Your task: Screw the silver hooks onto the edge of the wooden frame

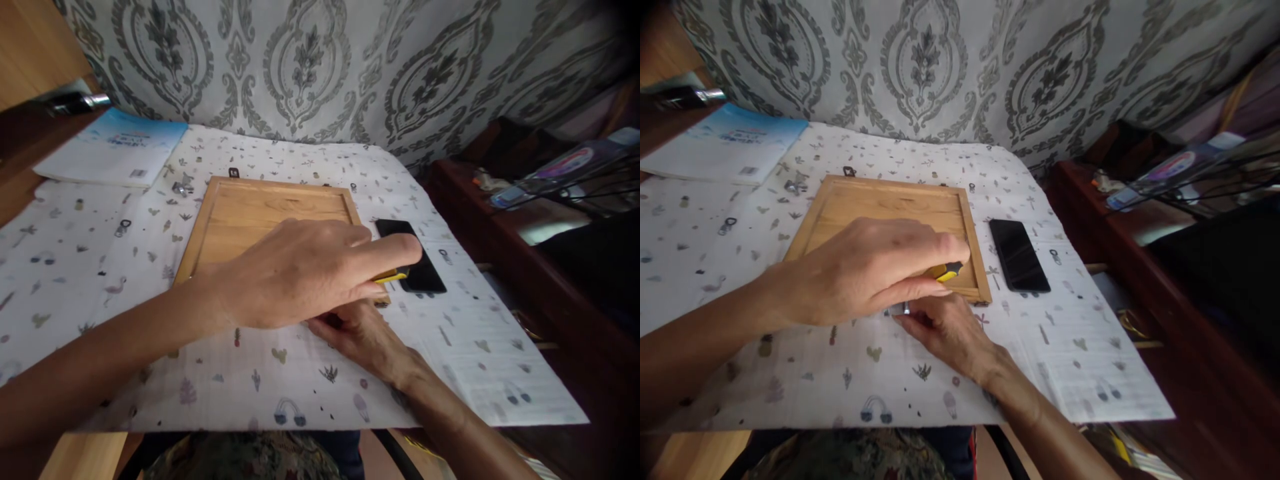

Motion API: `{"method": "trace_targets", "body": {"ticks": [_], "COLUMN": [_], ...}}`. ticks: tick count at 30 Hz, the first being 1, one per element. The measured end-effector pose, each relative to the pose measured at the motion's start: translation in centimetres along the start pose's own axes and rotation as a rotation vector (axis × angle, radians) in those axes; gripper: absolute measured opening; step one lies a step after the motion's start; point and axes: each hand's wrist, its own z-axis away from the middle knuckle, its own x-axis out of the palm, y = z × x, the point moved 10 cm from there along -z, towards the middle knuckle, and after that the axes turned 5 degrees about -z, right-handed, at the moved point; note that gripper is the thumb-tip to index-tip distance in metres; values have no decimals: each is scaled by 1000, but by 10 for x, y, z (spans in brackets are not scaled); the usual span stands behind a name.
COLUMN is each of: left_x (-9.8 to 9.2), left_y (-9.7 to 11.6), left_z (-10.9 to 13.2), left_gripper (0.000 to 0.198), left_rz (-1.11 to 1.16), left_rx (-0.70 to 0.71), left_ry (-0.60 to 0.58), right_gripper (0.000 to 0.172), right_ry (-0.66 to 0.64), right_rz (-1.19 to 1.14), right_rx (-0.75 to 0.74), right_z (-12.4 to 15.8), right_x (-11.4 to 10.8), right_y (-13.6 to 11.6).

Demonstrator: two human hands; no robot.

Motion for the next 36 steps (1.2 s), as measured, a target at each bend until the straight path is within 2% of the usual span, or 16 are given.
{"method": "trace_targets", "body": {"ticks": [4,8,16,20,27,30,32,34,36], "left_x": [-7,-14,-18,-11,24,29,26,27,36], "left_y": [1,-5,-15,-17,-21,-28,-32,-31,-26], "left_z": [0,4,4,4,5,4,1,-7,-18], "left_gripper": [6,13,15,14,4,23,38,49,53], "left_rz": [-63,-55,-39,157,721,873,937,984,1039], "left_rx": [-13,-48,-100,-153,-347,-416,-413,-364,-317], "left_ry": [80,150,83,101,222,318,396,373,231], "right_gripper": [30,29,36,32,31,33,34,34,35], "right_ry": [-7,-21,-45,-31,33,21,3,-13,-29], "right_rz": [-4,-10,-3,0,-25,-34,-38,-41,-41], "right_rx": [17,37,47,43,-49,-43,-29,-13,-10], "right_z": [0,0,0,0,-1,-1,-1,-1,-2], "right_x": [0,-1,0,0,-2,0,1,2,2], "right_y": [-1,-2,0,2,-2,-2,-1,0,-1]}}
